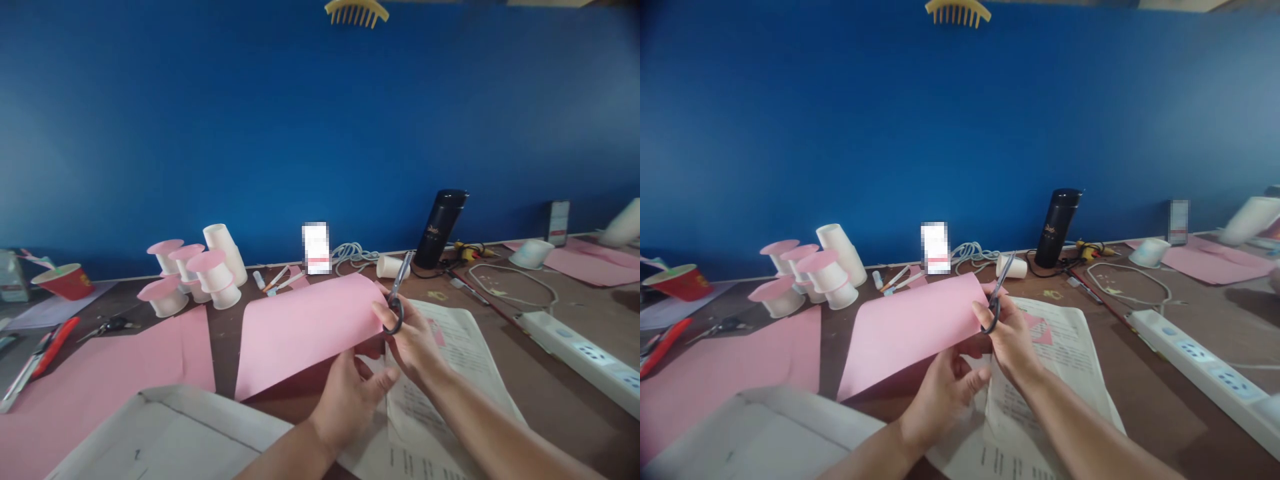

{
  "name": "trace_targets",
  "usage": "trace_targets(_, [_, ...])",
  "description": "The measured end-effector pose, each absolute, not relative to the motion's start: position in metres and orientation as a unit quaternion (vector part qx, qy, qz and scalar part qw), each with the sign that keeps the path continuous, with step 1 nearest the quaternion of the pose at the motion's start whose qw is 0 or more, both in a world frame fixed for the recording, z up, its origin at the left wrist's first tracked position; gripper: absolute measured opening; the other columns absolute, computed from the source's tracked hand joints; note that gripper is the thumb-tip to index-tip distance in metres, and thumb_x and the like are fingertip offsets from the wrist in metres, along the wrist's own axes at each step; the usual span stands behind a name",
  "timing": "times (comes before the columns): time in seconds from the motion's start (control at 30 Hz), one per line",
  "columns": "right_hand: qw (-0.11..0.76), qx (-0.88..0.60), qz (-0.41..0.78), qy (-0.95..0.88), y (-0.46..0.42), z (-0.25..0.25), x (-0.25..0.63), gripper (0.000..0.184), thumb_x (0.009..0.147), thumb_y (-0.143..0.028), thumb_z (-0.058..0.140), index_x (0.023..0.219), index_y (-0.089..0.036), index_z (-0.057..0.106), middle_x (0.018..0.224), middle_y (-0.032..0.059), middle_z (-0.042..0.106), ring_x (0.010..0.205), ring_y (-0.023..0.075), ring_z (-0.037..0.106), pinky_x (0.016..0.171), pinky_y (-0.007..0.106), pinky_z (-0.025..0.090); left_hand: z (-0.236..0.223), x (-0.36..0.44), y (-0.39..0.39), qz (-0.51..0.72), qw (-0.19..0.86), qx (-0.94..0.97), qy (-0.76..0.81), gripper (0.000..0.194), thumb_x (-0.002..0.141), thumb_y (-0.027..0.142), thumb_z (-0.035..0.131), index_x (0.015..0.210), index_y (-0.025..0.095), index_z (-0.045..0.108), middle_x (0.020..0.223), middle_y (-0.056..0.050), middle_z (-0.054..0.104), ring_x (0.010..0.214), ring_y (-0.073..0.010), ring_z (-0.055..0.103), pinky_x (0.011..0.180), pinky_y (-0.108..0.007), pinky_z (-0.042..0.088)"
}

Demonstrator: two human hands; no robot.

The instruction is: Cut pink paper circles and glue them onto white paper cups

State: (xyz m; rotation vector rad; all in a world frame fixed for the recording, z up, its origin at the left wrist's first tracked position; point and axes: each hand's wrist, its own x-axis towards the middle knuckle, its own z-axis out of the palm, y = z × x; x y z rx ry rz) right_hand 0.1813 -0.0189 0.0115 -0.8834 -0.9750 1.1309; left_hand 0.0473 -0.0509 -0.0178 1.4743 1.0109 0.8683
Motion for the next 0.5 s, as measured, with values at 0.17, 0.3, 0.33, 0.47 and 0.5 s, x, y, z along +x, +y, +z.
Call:
trace_targets(0.17, [0.639, -0.397, 0.5, -0.43, -0.021, 0.014, 0.179, 0.039, 0.076, -0.039, 0.075, 0.111, -0.025, 0.065, 0.092, 0.0029, 0.069, 0.074, 0.0185, 0.062, 0.067, 0.031, 0.048, -0.002, 0.044, -0.053, 0.45, 0.569, 0.591, 0.354, 0.062, 0.077, 0.057, 0.065, 0.123, 0.017, 0.057, 0.104, -0.013, 0.065, 0.081, -0.0201, 0.059, 0.074, -0.035, 0.048])
trace_targets(0.3, [0.615, -0.4, 0.541, -0.411, -0.024, 0.014, 0.177, 0.041, 0.075, -0.041, 0.076, 0.111, -0.028, 0.065, 0.087, 0.0024, 0.068, 0.067, 0.018, 0.061, 0.059, 0.031, 0.049, 0.013, 0.039, -0.057, 0.466, 0.539, 0.614, 0.341, 0.057, 0.086, 0.056, 0.054, 0.128, 0.019, 0.057, 0.108, -0.014, 0.068, 0.097, -0.0261, 0.063, 0.088, -0.041, 0.051])
trace_targets(0.33, [0.61, -0.402, 0.547, -0.409, -0.025, 0.013, 0.177, 0.042, 0.073, -0.043, 0.076, 0.111, -0.028, 0.064, 0.083, 0.0022, 0.068, 0.063, 0.0175, 0.06, 0.055, 0.03, 0.048, 0.014, 0.038, -0.057, 0.47, 0.518, 0.624, 0.348, 0.055, 0.087, 0.055, 0.052, 0.129, 0.019, 0.058, 0.108, -0.014, 0.069, 0.099, -0.0263, 0.063, 0.09, -0.041, 0.05])
trace_targets(0.47, [0.604, -0.407, 0.545, -0.415, -0.025, 0.01, 0.177, 0.042, 0.068, -0.045, 0.079, 0.103, -0.026, 0.066, 0.068, -0.0007, 0.06, 0.053, 0.0136, 0.051, 0.048, 0.027, 0.044, -0.001, 0.03, -0.054, 0.453, 0.385, 0.703, 0.39, 0.045, 0.09, 0.048, 0.051, 0.125, 0.023, 0.063, 0.099, -0.013, 0.072, 0.096, -0.0262, 0.065, 0.094, -0.044, 0.05])
trace_targets(0.5, [0.605, -0.406, 0.545, -0.416, -0.025, 0.009, 0.177, 0.039, 0.068, -0.044, 0.08, 0.1, -0.025, 0.066, 0.066, -0.0018, 0.058, 0.052, 0.0121, 0.048, 0.047, 0.026, 0.042, -0.008, 0.027, -0.052, 0.437, 0.333, 0.737, 0.394, 0.041, 0.091, 0.046, 0.048, 0.121, 0.025, 0.066, 0.091, -0.013, 0.073, 0.089, -0.0264, 0.067, 0.092, -0.045, 0.051])
